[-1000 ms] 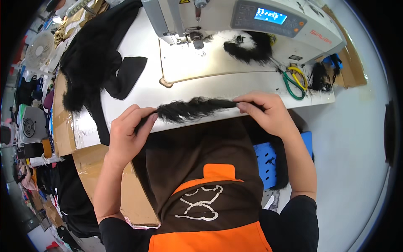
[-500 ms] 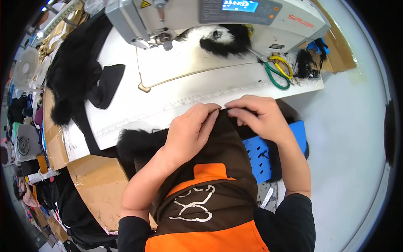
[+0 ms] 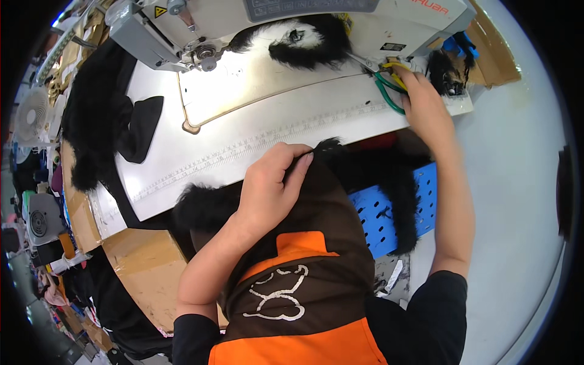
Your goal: Sewing faux fur trim onto black fabric using an industrial sewing machine and trimming it with scissors.
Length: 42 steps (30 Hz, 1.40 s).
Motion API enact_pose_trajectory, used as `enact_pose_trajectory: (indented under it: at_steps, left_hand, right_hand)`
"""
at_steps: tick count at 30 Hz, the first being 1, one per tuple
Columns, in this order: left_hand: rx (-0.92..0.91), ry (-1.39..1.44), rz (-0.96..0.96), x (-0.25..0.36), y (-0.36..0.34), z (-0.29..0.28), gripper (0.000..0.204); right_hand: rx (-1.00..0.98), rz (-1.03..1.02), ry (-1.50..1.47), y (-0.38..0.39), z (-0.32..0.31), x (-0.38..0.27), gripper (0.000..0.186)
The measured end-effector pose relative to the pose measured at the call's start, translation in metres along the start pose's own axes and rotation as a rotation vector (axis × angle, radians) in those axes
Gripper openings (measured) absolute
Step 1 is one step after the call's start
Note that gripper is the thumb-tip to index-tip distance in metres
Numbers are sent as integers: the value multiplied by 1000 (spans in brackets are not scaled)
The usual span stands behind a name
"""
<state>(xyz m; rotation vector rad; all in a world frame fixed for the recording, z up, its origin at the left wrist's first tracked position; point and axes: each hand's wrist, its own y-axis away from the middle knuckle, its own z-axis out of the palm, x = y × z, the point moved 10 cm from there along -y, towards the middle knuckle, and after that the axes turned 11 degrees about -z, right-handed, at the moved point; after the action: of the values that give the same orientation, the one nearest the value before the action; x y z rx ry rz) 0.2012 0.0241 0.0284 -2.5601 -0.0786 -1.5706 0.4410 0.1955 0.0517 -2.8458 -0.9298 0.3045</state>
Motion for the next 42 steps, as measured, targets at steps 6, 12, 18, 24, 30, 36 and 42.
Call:
enact_pose_trajectory:
  at_steps: [6, 12, 18, 24, 30, 36, 42]
  left_hand:
    - [86, -100, 9, 2, -3, 4, 11]
    - [169, -178, 64, 7, -1, 7, 10]
    - [131, -191, 29, 7, -1, 14, 14]
    - [119, -184, 65, 11, 0, 16, 15]
    - [127, -237, 102, 16, 0, 13, 12]
    - [123, -390, 99, 18, 0, 2, 16]
    - [64, -461, 55, 10, 3, -6, 31]
  right_hand:
    - [5, -54, -73, 30, -27, -16, 68]
    - [-30, 337, -774, 120, -9, -40, 45]
    - [-454, 514, -1505, 167, 54, -128, 43]
    - [-435, 481, -1614, 165, 70, -132, 36]
    - [-454, 541, -1449, 157, 74, -130, 36]
    - [17, 742, -1531, 167, 73, -90, 37]
    - [-211, 506, -1458, 159, 77, -126, 43]
